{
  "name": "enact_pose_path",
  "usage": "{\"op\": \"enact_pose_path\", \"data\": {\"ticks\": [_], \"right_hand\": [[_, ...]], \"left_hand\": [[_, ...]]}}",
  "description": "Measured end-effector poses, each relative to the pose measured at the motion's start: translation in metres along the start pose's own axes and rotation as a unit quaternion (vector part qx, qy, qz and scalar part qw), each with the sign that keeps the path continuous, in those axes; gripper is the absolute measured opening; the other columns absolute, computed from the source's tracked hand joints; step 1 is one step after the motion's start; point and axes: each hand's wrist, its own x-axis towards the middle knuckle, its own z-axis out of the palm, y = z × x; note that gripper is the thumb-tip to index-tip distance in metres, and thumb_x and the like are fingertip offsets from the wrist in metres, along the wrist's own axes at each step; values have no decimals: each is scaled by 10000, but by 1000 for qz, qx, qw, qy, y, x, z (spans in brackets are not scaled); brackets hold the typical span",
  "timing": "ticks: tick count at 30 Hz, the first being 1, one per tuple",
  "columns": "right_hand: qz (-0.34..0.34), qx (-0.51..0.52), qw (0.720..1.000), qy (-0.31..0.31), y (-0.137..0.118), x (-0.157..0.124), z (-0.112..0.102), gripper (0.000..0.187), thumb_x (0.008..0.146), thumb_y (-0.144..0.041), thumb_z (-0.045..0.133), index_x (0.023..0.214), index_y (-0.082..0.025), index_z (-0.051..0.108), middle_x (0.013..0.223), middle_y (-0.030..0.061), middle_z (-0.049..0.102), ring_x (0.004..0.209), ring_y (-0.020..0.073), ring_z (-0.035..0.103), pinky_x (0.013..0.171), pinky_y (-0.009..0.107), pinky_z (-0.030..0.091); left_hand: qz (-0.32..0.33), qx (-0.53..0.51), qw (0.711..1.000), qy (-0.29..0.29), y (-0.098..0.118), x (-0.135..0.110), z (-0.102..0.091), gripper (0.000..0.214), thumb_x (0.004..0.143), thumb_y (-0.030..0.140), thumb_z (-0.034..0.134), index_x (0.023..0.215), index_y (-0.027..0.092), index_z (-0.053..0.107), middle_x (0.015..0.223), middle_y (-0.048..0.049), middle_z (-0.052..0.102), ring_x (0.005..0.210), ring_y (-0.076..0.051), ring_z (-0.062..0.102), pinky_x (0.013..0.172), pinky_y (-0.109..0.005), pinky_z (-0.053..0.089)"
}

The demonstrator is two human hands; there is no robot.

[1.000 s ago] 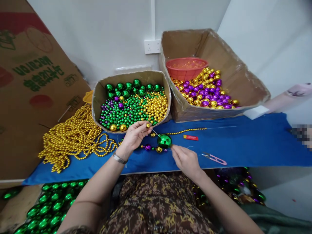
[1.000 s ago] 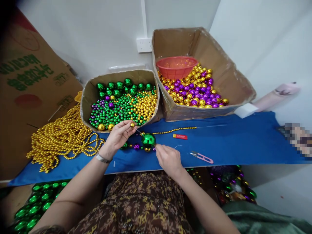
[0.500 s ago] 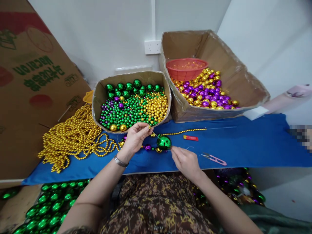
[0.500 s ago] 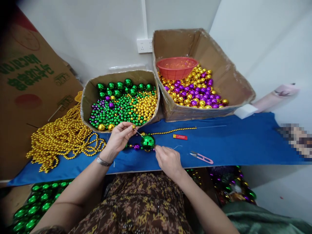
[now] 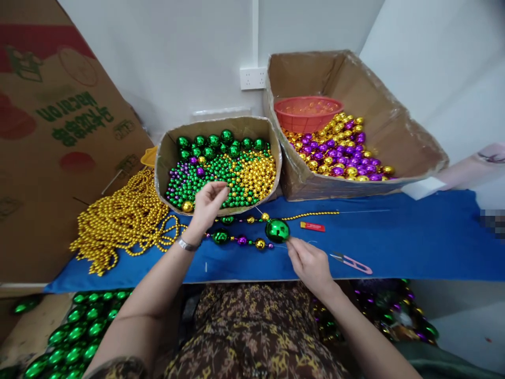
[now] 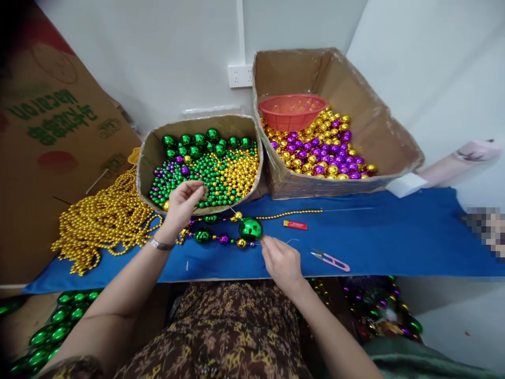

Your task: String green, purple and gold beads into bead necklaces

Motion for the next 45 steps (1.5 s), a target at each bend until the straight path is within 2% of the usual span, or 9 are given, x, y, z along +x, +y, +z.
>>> {"op": "enact_pose_path", "data": {"ticks": [4,8,11,17,23,27,32,39,45], "right_hand": [[6,16,1000,1,-2,1,4,257,993,-213,403,971,-172,655,749,43,700,670,142,649,660,231,449],[5,18,1000,-8,-4,3,10,252,989,-211,414,972,-174,663,766,47,706,703,144,658,686,228,458],[5,4,1000,-13,-4,3,14,253,989,-218,416,975,-176,665,769,47,707,701,144,659,684,225,456],[37,52,997,-40,-2,2,13,253,996,-245,382,1007,-172,625,843,63,723,742,161,690,681,235,484],[106,158,976,-105,-3,0,15,226,985,-263,367,1093,-186,549,819,45,728,732,183,714,640,257,525],[129,179,969,-112,4,0,20,289,975,-266,384,1237,-184,475,842,35,739,789,197,728,685,278,550],[116,90,980,-135,28,1,18,310,945,-242,421,1229,-195,535,967,66,739,876,225,722,754,329,572],[93,89,989,-68,20,20,0,376,977,-273,408,1332,-199,504,1190,95,671,1098,203,646,951,344,522],[52,149,983,-94,9,35,-4,265,985,-288,416,1027,-204,664,952,69,726,872,184,693,807,303,543]], "left_hand": [[-21,32,999,-22,7,14,-13,268,743,356,760,910,156,695,818,-57,689,759,-146,645,655,-239,526],[-103,-50,983,-142,13,-14,8,326,775,401,732,997,165,700,914,-90,712,861,-189,675,695,-269,557],[-127,-88,971,-185,8,-35,27,315,776,381,739,1007,170,703,931,-85,714,837,-171,668,686,-252,553],[-127,-71,975,-166,-14,-45,40,222,778,359,741,849,152,706,833,-43,694,691,-103,614,661,-217,522],[-137,-66,978,-140,-17,-51,40,285,763,409,742,826,140,672,820,-39,697,666,-106,614,653,-229,521],[-116,-21,982,-146,-18,-54,41,315,776,444,717,833,138,670,817,-49,703,678,-119,622,649,-239,519],[-95,19,985,-141,-23,-52,46,321,775,455,706,798,140,647,771,-44,702,693,-136,638,665,-262,536],[41,94,976,-190,-5,-46,60,233,851,373,649,845,141,658,791,-54,714,695,-131,659,656,-253,544],[69,36,985,-155,24,-40,66,174,866,320,638,862,146,627,826,-52,719,706,-124,687,649,-238,564]]}}
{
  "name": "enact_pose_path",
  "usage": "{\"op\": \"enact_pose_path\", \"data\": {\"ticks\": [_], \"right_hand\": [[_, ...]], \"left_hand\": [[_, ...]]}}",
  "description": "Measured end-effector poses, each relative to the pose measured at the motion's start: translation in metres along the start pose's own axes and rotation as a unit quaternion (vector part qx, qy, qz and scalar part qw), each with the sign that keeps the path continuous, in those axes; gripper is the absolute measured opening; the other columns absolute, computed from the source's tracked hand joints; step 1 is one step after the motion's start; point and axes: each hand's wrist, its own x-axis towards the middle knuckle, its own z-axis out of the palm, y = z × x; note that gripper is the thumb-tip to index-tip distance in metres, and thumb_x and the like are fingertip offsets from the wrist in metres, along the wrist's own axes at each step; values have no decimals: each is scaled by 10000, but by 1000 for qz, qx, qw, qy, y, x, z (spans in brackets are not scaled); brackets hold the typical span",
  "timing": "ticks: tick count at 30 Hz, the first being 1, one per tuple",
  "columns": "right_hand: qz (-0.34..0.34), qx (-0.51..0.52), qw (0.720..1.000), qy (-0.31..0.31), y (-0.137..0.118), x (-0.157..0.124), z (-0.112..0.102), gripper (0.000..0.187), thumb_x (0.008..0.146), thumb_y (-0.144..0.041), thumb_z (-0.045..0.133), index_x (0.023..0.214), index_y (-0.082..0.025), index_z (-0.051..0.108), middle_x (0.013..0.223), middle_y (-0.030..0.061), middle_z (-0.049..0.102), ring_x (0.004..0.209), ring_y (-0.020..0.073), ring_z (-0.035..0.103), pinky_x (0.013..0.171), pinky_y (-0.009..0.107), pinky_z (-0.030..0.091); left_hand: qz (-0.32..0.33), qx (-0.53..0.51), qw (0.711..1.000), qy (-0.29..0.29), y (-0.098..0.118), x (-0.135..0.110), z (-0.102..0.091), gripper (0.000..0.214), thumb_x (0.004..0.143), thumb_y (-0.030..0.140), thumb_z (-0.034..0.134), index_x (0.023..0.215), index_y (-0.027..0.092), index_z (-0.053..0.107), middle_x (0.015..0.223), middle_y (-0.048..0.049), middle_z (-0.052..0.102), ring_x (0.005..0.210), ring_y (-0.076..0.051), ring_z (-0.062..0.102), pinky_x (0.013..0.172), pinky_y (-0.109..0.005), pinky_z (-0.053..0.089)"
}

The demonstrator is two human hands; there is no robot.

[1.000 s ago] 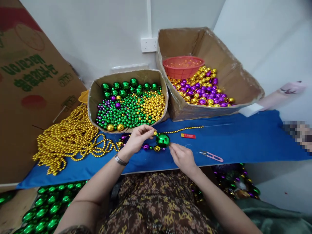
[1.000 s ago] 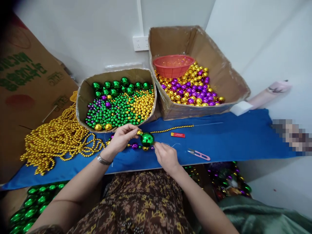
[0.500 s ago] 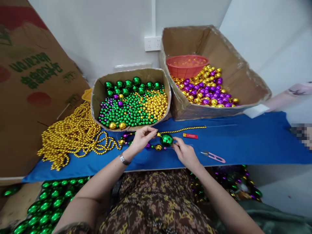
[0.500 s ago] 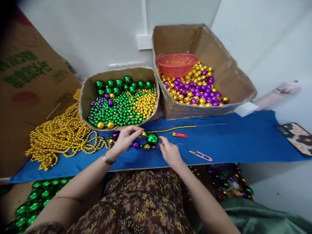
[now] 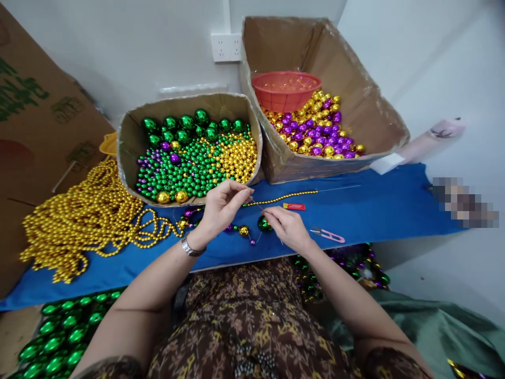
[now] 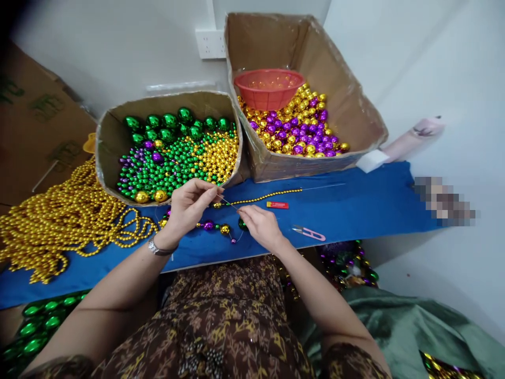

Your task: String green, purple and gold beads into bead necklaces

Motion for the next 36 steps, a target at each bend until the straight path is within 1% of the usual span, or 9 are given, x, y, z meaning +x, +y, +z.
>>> {"op": "enact_pose_path", "data": {"ticks": [4,8,13,16,20,25,29,33,36], "right_hand": [[61,91,993,48,-2,3,-7,253,970,-329,454,1007,-198,668,847,40,712,630,134,660,638,260,531],[120,215,968,48,-12,4,-10,281,941,-401,492,1069,-198,639,777,8,681,491,90,582,485,210,480],[126,249,959,37,-26,2,-13,239,912,-399,544,993,-194,637,782,17,674,561,101,607,501,201,495],[141,289,945,57,-24,0,-23,234,896,-417,579,947,-194,629,747,3,653,541,92,602,519,206,514],[189,356,894,196,-7,-3,-48,297,828,-471,667,923,-195,611,670,-37,608,471,64,562,458,172,482],[252,365,842,307,20,-9,-70,408,683,-486,789,858,-171,599,611,-62,594,427,46,533,419,146,442],[288,372,787,400,42,-12,-78,326,705,-380,783,823,-159,575,555,-65,588,388,45,503,410,147,432],[327,363,738,466,59,-13,-88,133,802,-207,677,804,-159,553,518,-49,588,365,60,491,401,155,418],[339,346,727,487,67,-16,-96,67,839,-146,606,806,-162,550,513,-45,584,361,69,489,401,163,414]], "left_hand": [[10,-9,1000,5,-18,-14,3,236,894,321,597,1064,157,598,1057,-98,696,869,-147,691,769,-286,576],[51,65,987,-141,-50,-37,21,560,834,349,666,1332,180,474,1294,-145,595,1135,-233,608,952,-391,511],[47,77,972,-216,-65,-43,44,326,888,381,589,1118,150,603,1085,-99,682,983,-211,642,885,-347,509],[57,145,957,-243,-72,-41,49,236,931,356,511,994,162,629,982,-68,691,920,-190,634,845,-316,499],[41,294,918,-264,-86,-45,41,286,920,399,520,1049,167,626,1006,-96,681,966,-229,628,863,-348,491],[25,390,876,-283,-89,-53,30,388,934,496,449,1140,199,588,1019,-92,653,939,-235,635,810,-351,504],[7,451,851,-268,-88,-58,25,399,941,505,420,1142,195,571,1032,-97,630,854,-230,642,681,-327,505],[58,478,842,-245,-96,-68,10,513,934,553,416,1271,179,514,1096,-128,612,919,-248,627,730,-345,501],[126,507,807,-276,-104,-75,-9,576,934,500,457,1390,152,413,1113,-146,611,958,-261,601,777,-363,484]]}}
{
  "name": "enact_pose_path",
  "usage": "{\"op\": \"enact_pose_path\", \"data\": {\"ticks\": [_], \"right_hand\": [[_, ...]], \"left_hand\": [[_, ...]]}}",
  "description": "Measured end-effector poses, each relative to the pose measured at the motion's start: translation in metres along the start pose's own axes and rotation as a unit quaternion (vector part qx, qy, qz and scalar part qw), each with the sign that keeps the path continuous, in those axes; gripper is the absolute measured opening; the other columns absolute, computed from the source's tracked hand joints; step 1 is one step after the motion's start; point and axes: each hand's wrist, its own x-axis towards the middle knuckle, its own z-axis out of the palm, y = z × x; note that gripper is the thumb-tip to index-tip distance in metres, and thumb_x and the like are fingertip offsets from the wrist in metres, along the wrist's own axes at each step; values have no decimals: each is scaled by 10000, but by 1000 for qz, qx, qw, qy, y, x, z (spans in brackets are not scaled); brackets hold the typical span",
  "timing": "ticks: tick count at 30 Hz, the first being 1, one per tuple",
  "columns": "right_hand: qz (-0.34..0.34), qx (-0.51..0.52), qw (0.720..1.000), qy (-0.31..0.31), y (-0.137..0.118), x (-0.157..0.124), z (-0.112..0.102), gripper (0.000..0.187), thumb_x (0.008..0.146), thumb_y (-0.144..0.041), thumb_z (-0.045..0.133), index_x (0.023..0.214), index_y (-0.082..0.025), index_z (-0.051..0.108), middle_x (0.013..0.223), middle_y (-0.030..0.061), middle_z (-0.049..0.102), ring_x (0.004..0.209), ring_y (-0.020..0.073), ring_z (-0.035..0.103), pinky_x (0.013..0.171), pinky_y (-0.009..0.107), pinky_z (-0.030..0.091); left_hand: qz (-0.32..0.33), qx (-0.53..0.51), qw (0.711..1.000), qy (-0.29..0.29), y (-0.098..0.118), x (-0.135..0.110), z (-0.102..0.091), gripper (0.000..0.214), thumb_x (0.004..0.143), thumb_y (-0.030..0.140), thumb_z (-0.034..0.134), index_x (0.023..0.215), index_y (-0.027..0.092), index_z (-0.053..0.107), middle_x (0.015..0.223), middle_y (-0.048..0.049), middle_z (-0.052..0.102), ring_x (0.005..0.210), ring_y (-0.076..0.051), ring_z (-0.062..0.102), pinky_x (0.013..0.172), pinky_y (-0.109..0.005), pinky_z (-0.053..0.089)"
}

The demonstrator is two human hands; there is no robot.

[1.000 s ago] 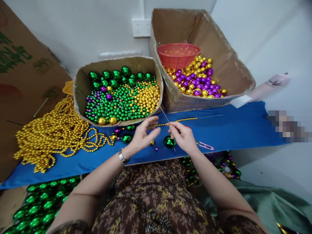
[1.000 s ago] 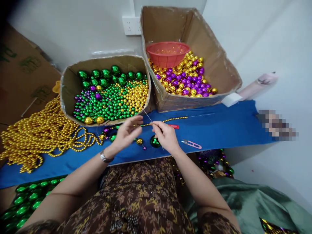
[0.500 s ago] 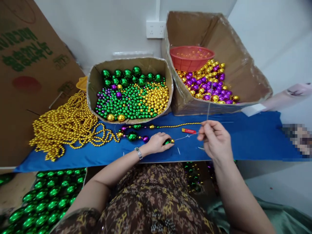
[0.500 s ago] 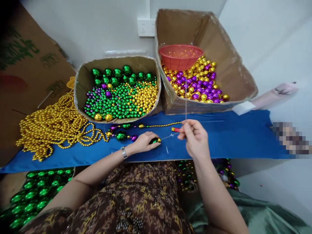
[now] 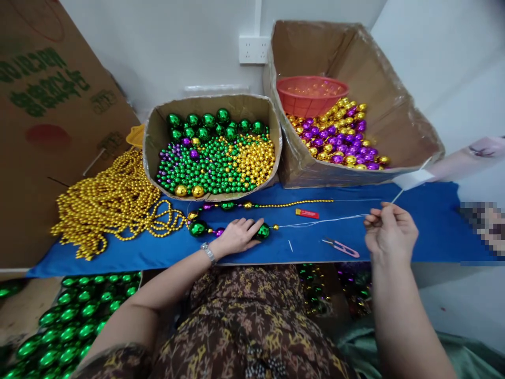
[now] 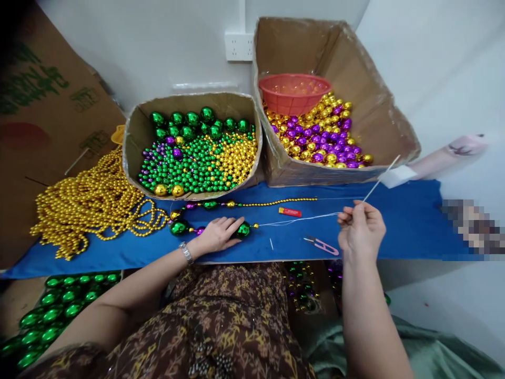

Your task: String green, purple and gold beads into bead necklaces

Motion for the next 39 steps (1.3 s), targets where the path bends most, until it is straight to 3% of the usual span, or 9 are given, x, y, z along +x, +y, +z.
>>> {"op": "enact_pose_path", "data": {"ticks": [2,7,15,18,21,23,26,30,39], "right_hand": [[-11,-4,1000,13,0,4,-4,64,845,-128,584,802,-163,552,511,-45,580,361,71,488,406,167,417],[-32,-6,999,28,6,8,-8,86,814,-165,638,779,-167,559,505,-42,568,361,75,497,409,172,418],[-30,-26,998,-43,14,-4,3,173,784,-256,696,825,-171,551,557,-41,596,381,75,531,428,177,444],[-26,-25,997,-71,14,-12,7,220,767,-294,714,845,-162,556,565,-37,602,389,78,536,420,174,434],[-36,-15,994,-106,14,-21,11,310,715,-349,755,864,-154,566,568,-35,612,391,84,539,415,179,440],[-43,-4,992,-116,12,-26,14,357,682,-376,778,868,-152,571,566,-37,613,393,85,539,413,181,442],[-38,19,993,-108,4,-27,14,335,670,-341,788,839,-151,570,559,-35,609,386,88,532,412,188,440],[-20,24,998,-54,-6,-18,4,230,707,-253,766,767,-165,562,540,-36,597,375,81,509,415,189,427],[46,34,998,12,-1,-9,-3,125,776,-105,661,715,-182,583,548,-18,554,421,80,453,430,190,359]], "left_hand": [[17,32,999,-11,-10,-10,1,514,952,426,449,1380,143,424,1086,-143,618,964,-258,586,772,-360,472],[-29,95,994,-36,-31,-30,-5,353,980,362,391,1217,157,553,1015,-123,620,930,-239,568,736,-339,446],[-125,97,985,-61,-47,-55,-29,291,926,349,500,1126,169,610,992,-139,618,913,-275,571,776,-397,444],[-124,68,989,-42,-38,-52,-34,459,884,395,552,1279,161,543,1150,-173,604,1034,-314,558,874,-448,438],[-87,35,996,-9,-14,-36,-33,653,870,487,545,1420,159,416,1347,-185,516,1195,-348,484,981,-489,401],[-57,35,998,3,3,-21,-27,626,896,488,508,1427,170,413,1397,-176,484,1246,-356,447,1019,-510,376],[-44,63,997,1,16,-3,-15,443,945,362,461,1353,193,497,1388,-156,503,1243,-352,456,1002,-524,391],[-69,69,995,5,12,2,-6,310,952,264,453,1230,204,576,1317,-144,549,1194,-316,502,931,-474,452],[-104,80,991,-1,4,-14,-13,249,943,314,469,1105,168,590,1212,-145,581,1047,-296,542,818,-426,483]]}}
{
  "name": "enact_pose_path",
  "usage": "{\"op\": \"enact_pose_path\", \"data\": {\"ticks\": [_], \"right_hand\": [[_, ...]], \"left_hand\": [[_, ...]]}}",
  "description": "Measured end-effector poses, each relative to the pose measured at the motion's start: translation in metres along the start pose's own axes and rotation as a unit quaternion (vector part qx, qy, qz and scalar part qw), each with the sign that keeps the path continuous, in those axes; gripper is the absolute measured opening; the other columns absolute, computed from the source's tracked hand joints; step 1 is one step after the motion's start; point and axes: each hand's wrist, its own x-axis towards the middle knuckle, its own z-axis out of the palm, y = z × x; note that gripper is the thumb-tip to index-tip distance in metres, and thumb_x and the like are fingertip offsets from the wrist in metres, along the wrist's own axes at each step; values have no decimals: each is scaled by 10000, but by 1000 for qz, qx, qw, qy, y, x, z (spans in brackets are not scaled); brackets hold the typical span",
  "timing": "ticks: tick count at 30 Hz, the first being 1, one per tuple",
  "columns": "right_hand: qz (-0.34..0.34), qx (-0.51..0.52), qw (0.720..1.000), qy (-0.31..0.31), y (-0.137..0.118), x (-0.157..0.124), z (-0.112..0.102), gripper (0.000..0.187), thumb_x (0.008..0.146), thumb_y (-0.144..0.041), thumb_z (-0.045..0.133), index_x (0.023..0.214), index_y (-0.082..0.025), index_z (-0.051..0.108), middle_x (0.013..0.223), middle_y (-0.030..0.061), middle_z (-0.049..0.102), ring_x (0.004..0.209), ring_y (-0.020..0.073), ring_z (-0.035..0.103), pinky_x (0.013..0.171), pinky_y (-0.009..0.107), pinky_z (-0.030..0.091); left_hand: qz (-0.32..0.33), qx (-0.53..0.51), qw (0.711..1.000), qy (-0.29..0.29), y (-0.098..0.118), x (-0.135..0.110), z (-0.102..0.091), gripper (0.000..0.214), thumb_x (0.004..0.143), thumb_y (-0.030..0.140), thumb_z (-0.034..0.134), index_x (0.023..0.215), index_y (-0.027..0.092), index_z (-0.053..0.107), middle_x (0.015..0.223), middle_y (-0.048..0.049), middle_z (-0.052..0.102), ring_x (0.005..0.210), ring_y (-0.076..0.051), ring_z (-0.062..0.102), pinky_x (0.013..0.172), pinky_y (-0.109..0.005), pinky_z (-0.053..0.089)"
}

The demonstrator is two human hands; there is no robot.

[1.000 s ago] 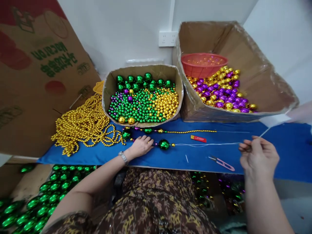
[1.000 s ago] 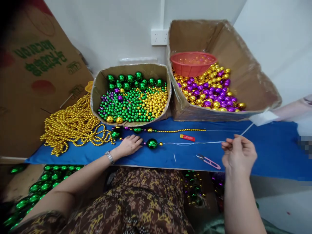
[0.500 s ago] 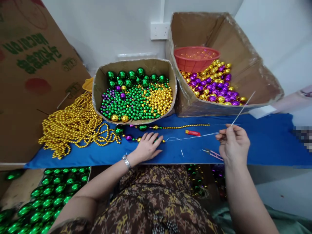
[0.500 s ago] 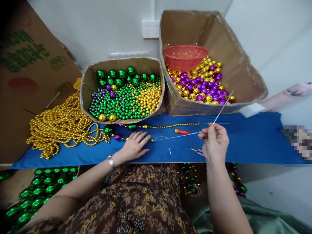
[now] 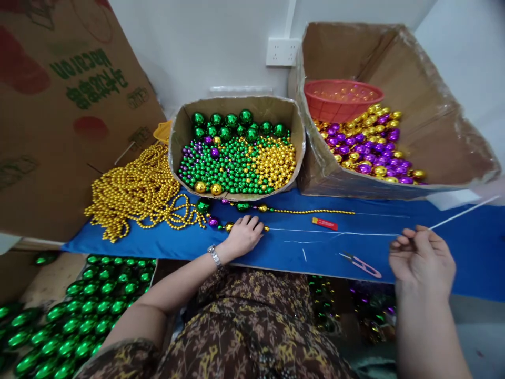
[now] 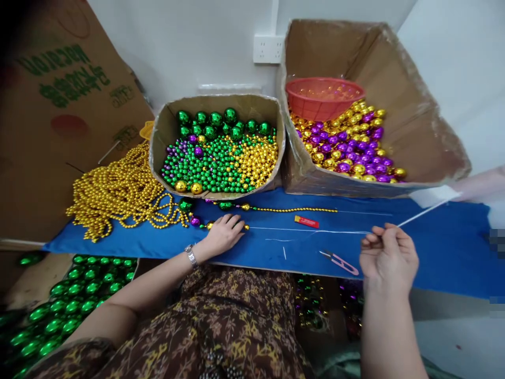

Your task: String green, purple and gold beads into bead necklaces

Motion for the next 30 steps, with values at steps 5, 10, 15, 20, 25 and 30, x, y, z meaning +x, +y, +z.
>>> {"op": "enact_pose_path", "data": {"ticks": [5,10,15,20,25,30], "right_hand": [[-15,17,999,24,-4,4,6,171,797,-98,631,662,-192,583,574,-3,532,431,84,437,412,198,333],[-32,21,999,1,-3,-2,11,165,751,-141,693,651,-200,576,567,-13,537,421,81,438,411,196,337],[-84,-11,993,-87,10,-18,11,289,620,-309,829,771,-189,615,540,-24,579,405,101,497,429,229,413],[-102,-76,975,-182,26,-42,17,490,632,-505,817,918,-159,620,647,-10,632,458,85,565,463,199,454],[-124,-179,934,-283,40,-61,19,408,810,-532,670,1004,-177,616,730,-2,660,530,87,610,534,212,520],[-171,-256,883,-354,49,-71,16,340,902,-493,565,1046,-188,612,782,31,683,591,124,654,575,260,563]], "left_hand": [[-27,0,1000,-3,-6,-1,0,231,928,309,503,1093,175,595,1180,-148,587,1047,-296,545,816,-434,486],[-21,-20,999,23,-6,-7,-7,368,925,365,514,1235,173,556,1273,-154,574,1119,-311,541,863,-452,493],[-10,-88,978,191,-33,-11,-51,302,933,296,508,1202,190,593,1141,-114,655,1027,-237,596,907,-406,488],[-127,4,973,195,-92,0,-85,330,909,331,529,1168,159,638,1146,-147,657,1190,-337,499,1006,-514,399],[-142,28,987,73,-116,7,-82,347,938,383,465,1090,163,684,1026,-160,690,1134,-357,522,981,-544,374],[-129,46,989,51,-115,10,-80,347,948,389,444,1086,175,679,1063,-143,678,1076,-321,545,956,-490,387]]}}
